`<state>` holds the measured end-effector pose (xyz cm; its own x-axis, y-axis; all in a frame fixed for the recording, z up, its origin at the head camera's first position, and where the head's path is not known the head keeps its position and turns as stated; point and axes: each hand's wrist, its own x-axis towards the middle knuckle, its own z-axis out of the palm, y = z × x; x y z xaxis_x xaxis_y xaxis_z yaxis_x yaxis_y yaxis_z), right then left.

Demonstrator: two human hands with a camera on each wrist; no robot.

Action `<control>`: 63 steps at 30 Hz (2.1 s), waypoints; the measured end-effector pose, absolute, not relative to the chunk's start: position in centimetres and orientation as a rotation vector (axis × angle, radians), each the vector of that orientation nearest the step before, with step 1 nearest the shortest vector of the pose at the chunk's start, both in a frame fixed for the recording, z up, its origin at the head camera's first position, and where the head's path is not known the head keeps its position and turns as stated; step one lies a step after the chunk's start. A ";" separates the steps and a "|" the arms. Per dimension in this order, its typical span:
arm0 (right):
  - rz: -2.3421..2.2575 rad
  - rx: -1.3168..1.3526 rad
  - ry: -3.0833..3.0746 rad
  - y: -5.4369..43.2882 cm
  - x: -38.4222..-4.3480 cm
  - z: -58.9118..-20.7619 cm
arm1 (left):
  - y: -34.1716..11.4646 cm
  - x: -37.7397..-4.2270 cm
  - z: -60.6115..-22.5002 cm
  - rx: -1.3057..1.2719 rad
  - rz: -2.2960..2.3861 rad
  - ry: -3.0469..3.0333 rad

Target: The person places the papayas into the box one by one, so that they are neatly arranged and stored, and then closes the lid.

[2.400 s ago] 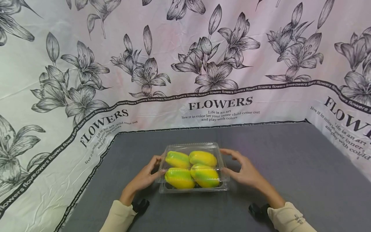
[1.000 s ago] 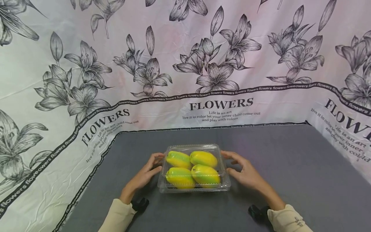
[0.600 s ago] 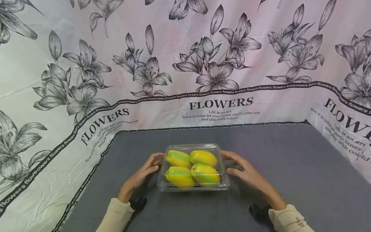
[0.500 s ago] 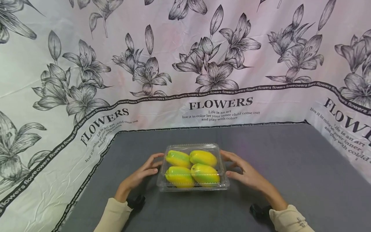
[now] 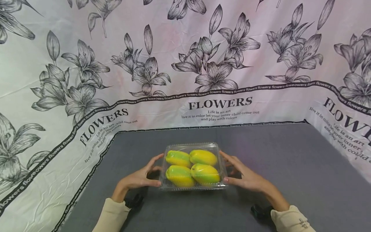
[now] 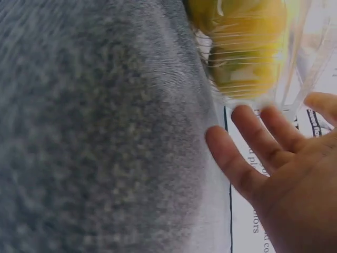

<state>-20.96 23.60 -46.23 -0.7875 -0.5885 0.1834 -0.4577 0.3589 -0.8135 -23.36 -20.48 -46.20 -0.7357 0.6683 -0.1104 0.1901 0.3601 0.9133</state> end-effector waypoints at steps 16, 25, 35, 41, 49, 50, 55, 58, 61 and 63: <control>-1.612 -0.982 1.897 23.7 -21.3 -46.2 | -19.4 -23.3 -46.5 0.809 1.591 1.857; -1.627 -0.856 1.956 23.7 -21.5 -46.3 | -18.9 -23.0 -46.1 0.728 1.607 1.918; -1.669 -0.710 2.082 23.0 -21.4 -46.2 | -17.4 -23.0 -46.8 0.677 1.635 2.140; -1.697 -0.619 2.161 22.8 -21.3 -46.1 | -16.7 -23.0 -46.9 0.709 1.670 2.187; -1.851 -0.666 2.196 22.0 -21.2 -46.8 | -16.6 -23.2 -47.1 0.572 1.736 2.221; -1.867 -0.681 2.205 21.9 -21.2 -47.0 | -16.6 -23.2 -47.1 0.571 1.745 2.230; -1.896 -0.678 2.279 21.6 -20.9 -47.1 | -16.5 -23.4 -47.3 0.612 1.766 2.258; -1.888 -0.646 2.286 21.5 -20.8 -47.0 | -16.5 -23.3 -47.3 0.596 1.777 2.263; -1.909 -0.668 2.238 21.6 -20.8 -47.1 | -16.4 -23.3 -47.3 0.527 1.798 2.266; -1.931 -0.707 2.207 21.6 -20.9 -47.2 | -16.2 -23.3 -47.3 0.471 1.821 2.265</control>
<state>-20.90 21.62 -47.23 -0.8826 -0.4217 0.2077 -0.2620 0.0744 -0.9622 -23.26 -16.21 -47.32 -0.9297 0.3656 0.0449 0.1224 0.1916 0.9738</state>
